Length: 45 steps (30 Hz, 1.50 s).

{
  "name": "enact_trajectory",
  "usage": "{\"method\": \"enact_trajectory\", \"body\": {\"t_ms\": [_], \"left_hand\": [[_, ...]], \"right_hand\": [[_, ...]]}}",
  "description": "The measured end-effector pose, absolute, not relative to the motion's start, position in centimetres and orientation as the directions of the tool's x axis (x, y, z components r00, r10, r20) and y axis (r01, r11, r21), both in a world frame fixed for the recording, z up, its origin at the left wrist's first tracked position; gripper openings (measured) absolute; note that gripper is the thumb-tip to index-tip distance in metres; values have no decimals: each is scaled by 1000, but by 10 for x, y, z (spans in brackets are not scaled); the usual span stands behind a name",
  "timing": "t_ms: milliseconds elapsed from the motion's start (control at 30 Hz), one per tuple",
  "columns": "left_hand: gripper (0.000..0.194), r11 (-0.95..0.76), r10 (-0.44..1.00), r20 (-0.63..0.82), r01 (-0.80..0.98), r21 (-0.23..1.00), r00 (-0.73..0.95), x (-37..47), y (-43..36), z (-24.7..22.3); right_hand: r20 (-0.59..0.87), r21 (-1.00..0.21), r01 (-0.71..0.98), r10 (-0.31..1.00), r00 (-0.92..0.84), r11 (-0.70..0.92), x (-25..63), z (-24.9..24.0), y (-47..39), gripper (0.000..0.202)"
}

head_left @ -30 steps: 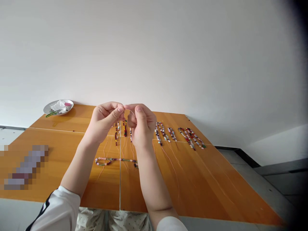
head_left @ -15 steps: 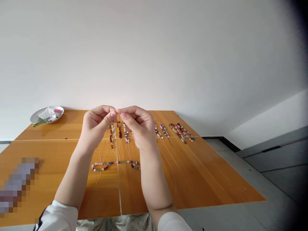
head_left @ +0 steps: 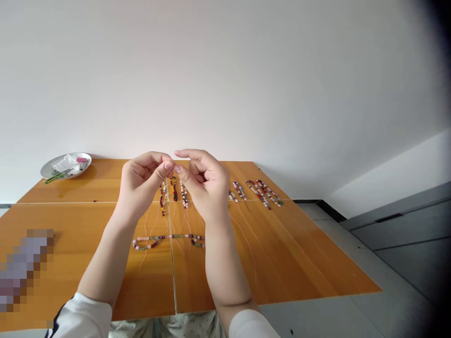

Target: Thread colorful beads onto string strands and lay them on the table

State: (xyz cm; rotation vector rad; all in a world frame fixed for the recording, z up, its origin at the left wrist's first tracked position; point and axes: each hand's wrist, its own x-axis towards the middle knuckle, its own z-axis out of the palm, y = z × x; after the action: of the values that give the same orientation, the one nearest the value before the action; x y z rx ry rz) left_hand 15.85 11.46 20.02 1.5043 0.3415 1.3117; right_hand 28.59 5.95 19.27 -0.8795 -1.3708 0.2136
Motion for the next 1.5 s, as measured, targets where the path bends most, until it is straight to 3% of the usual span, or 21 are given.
{"method": "enact_trajectory", "body": {"t_ms": [100,167,300,500,667,767,867,967,1100,1233,1500], "left_hand": [[16,-486,737,609,-395,779,294,159,114,201],[13,-553,701,665,-391,736,259,160,113,201],[5,-685,590,775,-370,628,226,161,115,197],[7,-840,450,872,-240,487,193,162,122,190],[14,-964,218,969,-132,232,119,162,126,190],[14,-994,81,992,-61,87,98,163,128,193],[14,-998,38,995,-36,42,96,164,129,193],[13,-996,70,993,-53,76,100,166,130,191],[15,-946,245,960,-182,267,137,168,128,187],[10,-812,437,887,-359,460,148,169,122,188],[8,-511,656,722,-573,640,222,166,120,193]], "right_hand": [[790,-604,435,575,214,668,285,192,59,9],[764,-638,400,608,218,658,284,192,58,15],[636,-771,135,734,238,623,286,195,58,19],[521,-824,-136,829,203,550,292,195,63,25],[480,-841,-200,863,156,503,293,195,63,39],[489,-831,-199,853,182,519,291,195,62,33],[513,-812,-174,823,242,557,288,195,63,26],[528,-793,-171,800,284,584,285,196,64,26],[519,-779,-202,791,325,594,284,199,65,21],[513,-768,-229,788,340,598,285,199,65,17],[474,-788,-262,821,319,557,289,201,62,19]]}}
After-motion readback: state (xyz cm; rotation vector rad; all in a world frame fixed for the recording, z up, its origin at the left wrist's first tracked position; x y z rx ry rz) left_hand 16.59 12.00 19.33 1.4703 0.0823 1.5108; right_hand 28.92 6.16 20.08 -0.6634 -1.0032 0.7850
